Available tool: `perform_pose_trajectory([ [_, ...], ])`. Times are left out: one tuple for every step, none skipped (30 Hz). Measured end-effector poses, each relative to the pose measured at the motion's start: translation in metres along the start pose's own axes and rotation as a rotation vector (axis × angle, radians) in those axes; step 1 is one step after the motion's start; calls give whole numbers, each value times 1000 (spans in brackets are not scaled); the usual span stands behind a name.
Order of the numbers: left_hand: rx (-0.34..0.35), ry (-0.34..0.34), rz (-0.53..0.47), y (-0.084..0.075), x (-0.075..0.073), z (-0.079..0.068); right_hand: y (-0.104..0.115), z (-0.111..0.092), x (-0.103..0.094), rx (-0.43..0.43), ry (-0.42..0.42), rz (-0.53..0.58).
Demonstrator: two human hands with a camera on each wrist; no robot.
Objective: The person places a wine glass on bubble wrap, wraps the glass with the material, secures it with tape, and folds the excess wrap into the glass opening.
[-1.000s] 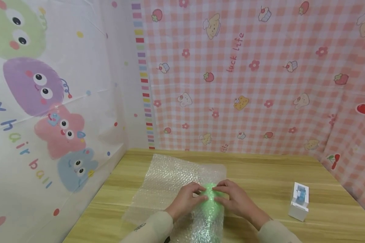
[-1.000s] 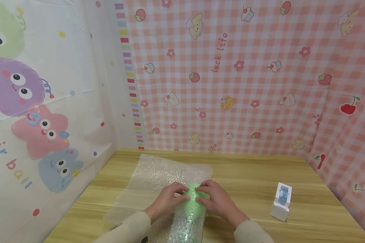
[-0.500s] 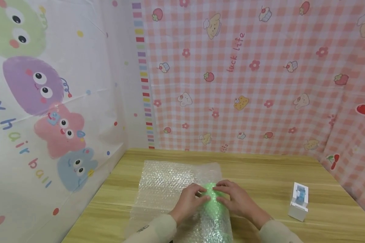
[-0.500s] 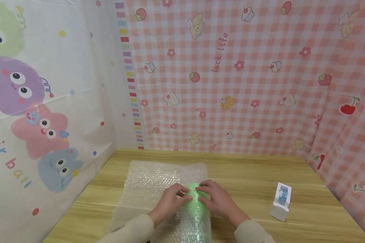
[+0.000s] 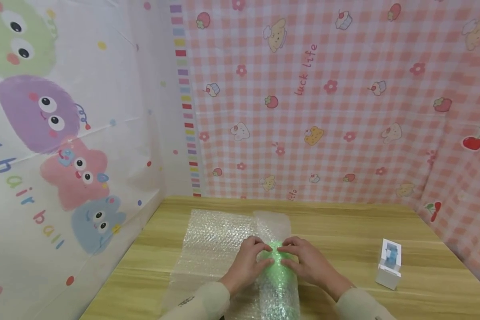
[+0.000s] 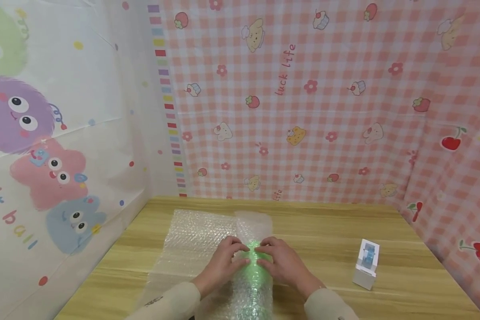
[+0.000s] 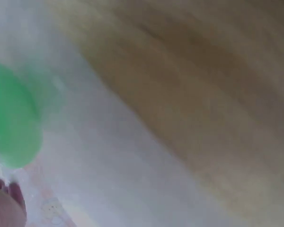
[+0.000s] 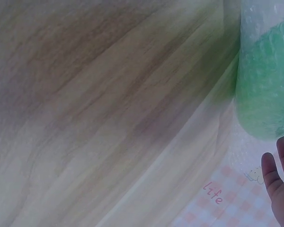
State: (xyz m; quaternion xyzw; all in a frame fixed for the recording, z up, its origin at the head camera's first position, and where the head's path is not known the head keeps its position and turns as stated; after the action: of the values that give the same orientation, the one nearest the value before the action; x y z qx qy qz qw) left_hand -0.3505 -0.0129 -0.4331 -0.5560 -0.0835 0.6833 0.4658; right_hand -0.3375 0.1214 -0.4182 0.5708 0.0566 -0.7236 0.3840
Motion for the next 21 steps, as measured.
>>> perform_pose_trajectory([
  [19,-2,17,-2,-1,0,0,0,0,3,2,-1],
  [41,0,38,-4,-1,0,0,1,1,5,3,-4],
  [60,6,53,-6,-1,1,0,1,1,7,4,-7],
  [73,17,58,-8,-1,1,-1,2,1,9,3,-10],
  [80,32,53,-9,0,1,-1,2,1,9,1,-16],
  [80,48,46,-9,1,1,-1,2,2,9,-2,-21],
  [76,64,41,-9,2,1,-1,3,2,7,-8,-25],
  [73,76,40,-9,3,1,-1,3,2,1,-15,-32],
  [64,85,31,-8,4,1,0,3,2,-6,-24,-38],
  [55,91,26,-7,4,1,1,3,2,-16,-35,-43],
  [48,93,19,-6,4,1,2,2,2,-20,-41,-44],
  [40,91,14,-5,4,2,3,2,2,-26,-49,-46],
  [31,90,3,-4,4,2,4,2,2,-30,-55,-47],
  [20,87,-13,-2,4,3,4,2,3,-28,-56,-42],
  [7,84,-33,0,4,3,5,2,3,-26,-58,-36],
  [-3,80,-52,1,4,4,5,1,3,-22,-58,-28],
  [-13,75,-71,3,3,4,5,1,2,-15,-56,-19],
  [-19,70,-89,4,3,4,6,1,2,-10,-56,-8],
  [-25,67,-110,5,3,4,5,1,1,-5,-57,2],
  [-29,62,-127,6,2,4,5,1,1,2,-58,14],
  [-29,58,-143,7,2,4,5,0,0,7,-61,19],
])
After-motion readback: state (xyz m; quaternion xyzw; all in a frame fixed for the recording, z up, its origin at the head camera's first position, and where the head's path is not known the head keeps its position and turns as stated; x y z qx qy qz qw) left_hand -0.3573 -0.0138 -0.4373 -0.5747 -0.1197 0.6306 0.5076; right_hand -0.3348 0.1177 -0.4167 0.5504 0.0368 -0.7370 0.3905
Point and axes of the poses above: each hand's wrist, its own z-axis towards the middle knuckle, its own x-axis out of the palm, y = z × x, the point moved 9 cm from there along z, towards the middle knuckle, and after that the axes turned 3 degrees about -z, right-handed, at the moved point
